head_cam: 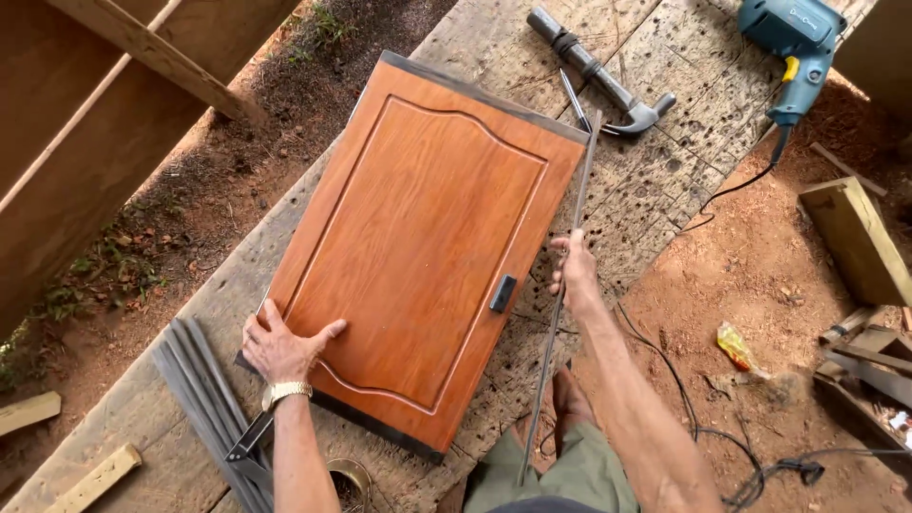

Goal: The person drills holes along a thin metal strip on the workbench using a power drill, then aligns the strip against the edge of a wooden cabinet door and hammers nails through it to fasten the trim to the door edge.

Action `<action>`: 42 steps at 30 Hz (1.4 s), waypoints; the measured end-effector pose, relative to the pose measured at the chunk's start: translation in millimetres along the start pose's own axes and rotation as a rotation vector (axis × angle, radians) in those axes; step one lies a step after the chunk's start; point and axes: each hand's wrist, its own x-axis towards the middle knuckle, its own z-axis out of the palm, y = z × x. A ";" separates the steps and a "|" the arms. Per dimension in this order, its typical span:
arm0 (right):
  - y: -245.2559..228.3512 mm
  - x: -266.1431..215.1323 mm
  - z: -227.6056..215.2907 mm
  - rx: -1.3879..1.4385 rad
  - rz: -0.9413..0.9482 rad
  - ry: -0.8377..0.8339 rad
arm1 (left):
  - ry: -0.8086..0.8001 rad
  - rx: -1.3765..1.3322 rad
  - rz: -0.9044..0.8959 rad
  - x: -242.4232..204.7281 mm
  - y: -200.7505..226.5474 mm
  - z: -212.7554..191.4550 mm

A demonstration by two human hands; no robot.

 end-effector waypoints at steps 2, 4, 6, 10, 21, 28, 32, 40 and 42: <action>23.4 0.7 -2.3 0.123 0.094 0.009 | -0.067 -0.053 -0.026 -3.5 1.3 -13.7; 42.1 13.1 -3.0 0.303 0.073 0.055 | -0.153 -0.097 -0.113 -7.0 6.7 -16.1; 48.4 14.5 3.0 0.291 0.012 0.099 | -0.184 -0.066 -0.116 -18.9 7.8 -20.4; 51.5 22.5 13.9 0.078 -0.355 0.243 | -0.245 0.019 -0.160 -51.3 14.0 -25.5; 72.0 61.2 42.9 -0.717 -0.851 0.304 | 0.125 0.000 -0.035 -125.8 26.1 -76.8; 97.9 33.6 68.5 -0.861 -1.044 0.150 | 0.184 -0.190 -0.615 -346.1 -42.1 -35.3; 58.6 19.5 34.5 -0.880 -1.188 0.216 | 0.115 -0.692 -0.705 -354.7 -43.7 -13.6; 33.3 -4.6 58.4 -1.012 -0.886 0.219 | 0.100 -0.506 -0.332 -241.0 -40.1 -74.6; 23.1 -10.5 60.0 -1.022 -0.869 0.228 | 0.159 -0.419 -0.168 -197.1 -37.2 -44.4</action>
